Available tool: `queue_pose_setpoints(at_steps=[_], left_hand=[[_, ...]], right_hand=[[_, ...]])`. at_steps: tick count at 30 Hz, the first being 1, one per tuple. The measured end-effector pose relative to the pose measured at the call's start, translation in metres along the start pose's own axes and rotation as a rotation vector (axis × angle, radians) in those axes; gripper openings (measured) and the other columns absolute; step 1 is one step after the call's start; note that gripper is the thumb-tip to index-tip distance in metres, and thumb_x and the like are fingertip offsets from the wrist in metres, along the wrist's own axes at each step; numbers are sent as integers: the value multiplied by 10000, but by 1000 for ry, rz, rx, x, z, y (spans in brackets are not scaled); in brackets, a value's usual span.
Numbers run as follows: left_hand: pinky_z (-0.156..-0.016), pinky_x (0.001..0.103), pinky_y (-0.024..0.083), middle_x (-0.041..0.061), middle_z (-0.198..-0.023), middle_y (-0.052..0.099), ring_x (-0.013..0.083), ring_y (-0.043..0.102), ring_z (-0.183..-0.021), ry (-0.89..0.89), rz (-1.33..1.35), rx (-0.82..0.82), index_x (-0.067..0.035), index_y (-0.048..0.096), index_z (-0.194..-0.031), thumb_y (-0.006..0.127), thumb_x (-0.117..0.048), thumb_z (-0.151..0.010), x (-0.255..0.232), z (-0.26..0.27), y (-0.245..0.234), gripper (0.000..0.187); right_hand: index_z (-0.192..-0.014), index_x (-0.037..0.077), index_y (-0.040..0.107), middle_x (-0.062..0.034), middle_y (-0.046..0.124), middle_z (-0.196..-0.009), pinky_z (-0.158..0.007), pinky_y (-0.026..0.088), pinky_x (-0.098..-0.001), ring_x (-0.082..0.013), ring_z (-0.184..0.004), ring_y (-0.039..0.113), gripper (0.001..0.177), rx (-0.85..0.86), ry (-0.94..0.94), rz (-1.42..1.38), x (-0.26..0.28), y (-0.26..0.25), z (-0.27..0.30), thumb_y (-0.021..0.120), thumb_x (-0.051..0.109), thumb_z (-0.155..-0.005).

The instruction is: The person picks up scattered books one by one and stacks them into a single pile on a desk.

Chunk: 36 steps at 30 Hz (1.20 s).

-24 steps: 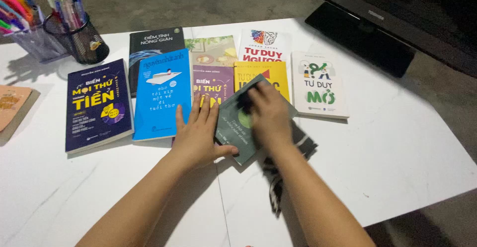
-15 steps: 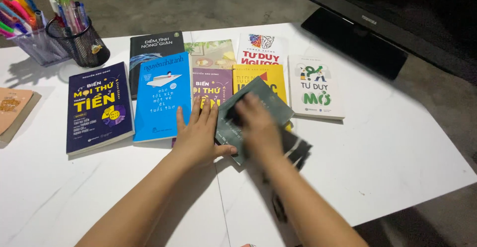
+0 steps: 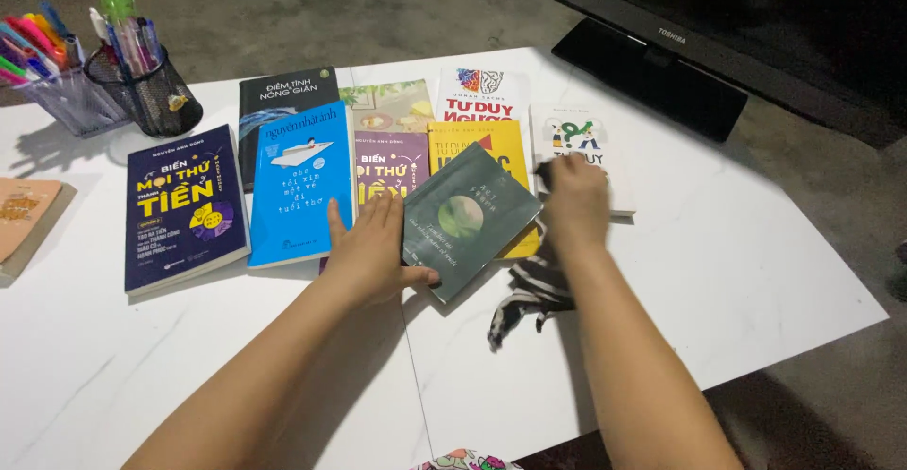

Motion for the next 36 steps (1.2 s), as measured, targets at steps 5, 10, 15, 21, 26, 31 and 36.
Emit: queue_pose_setpoints(at_steps=[5,10,15,21,26,31,36], left_hand=[[-1223,616,58,187,-1488,417,327,352,-1438,24,48,5,-118,284,-1566,860,-565,-680,-18,6,-16,1148],[-1098,444,411,197,-1323,534,365,494,-1294,-30,143,-33,-98,373,-1542,875,-452,-710,-15,-9,-25,1035],[-1027,441,463,214,-1300,559,385,520,-1261,-28,173,-79,-47,492,-1405,879,-380,-738,-10,-23,-23,840],[-997,461,513,236,-1224,692,394,649,-1162,-23,464,135,-57,595,-1336,699,-229,-899,-27,-34,27,481],[-981,451,521,244,-1238,674,392,655,-1151,70,669,16,-22,539,-1378,680,-172,-891,-67,-41,47,528],[-915,448,565,237,-1168,708,373,724,-1036,67,611,161,-57,573,-1363,675,-212,-892,-91,-41,53,506],[-936,437,549,204,-1148,742,352,711,-1049,136,520,-77,-99,622,-1341,720,-292,-854,-57,-55,-5,533]], right_hand=[[-1220,137,749,-143,667,-1224,-920,453,-517,-377,-1109,546,457,32,316,191,-81,-24,25,649,56,-781],[-1291,27,691,-225,618,-1383,-1039,394,-510,-379,-1270,534,469,-154,173,222,-63,-37,44,577,47,-837],[-1520,-15,366,-295,575,-1356,-1057,418,-436,-398,-1259,554,736,267,447,-514,8,-4,66,667,300,-927],[-1532,18,360,-236,554,-1409,-1046,442,-375,-313,-1300,550,797,344,643,-785,3,8,58,708,355,-899],[-1468,50,522,-181,625,-1382,-1015,488,-376,-266,-1253,621,680,335,768,-865,-53,8,50,695,350,-882],[-1396,11,569,-200,646,-1357,-995,505,-390,-286,-1211,650,623,392,834,-748,-65,-4,52,696,331,-877],[-1338,-55,601,-270,602,-1350,-1055,451,-418,-383,-1256,582,642,239,437,-448,-30,-6,-1,754,347,-862]])
Point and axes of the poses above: each hand's wrist, its own z-axis away from the middle knuckle, its own y-axis out of the palm, x = y × z, the point moved 9 cm from there along -z, towards the middle knuckle
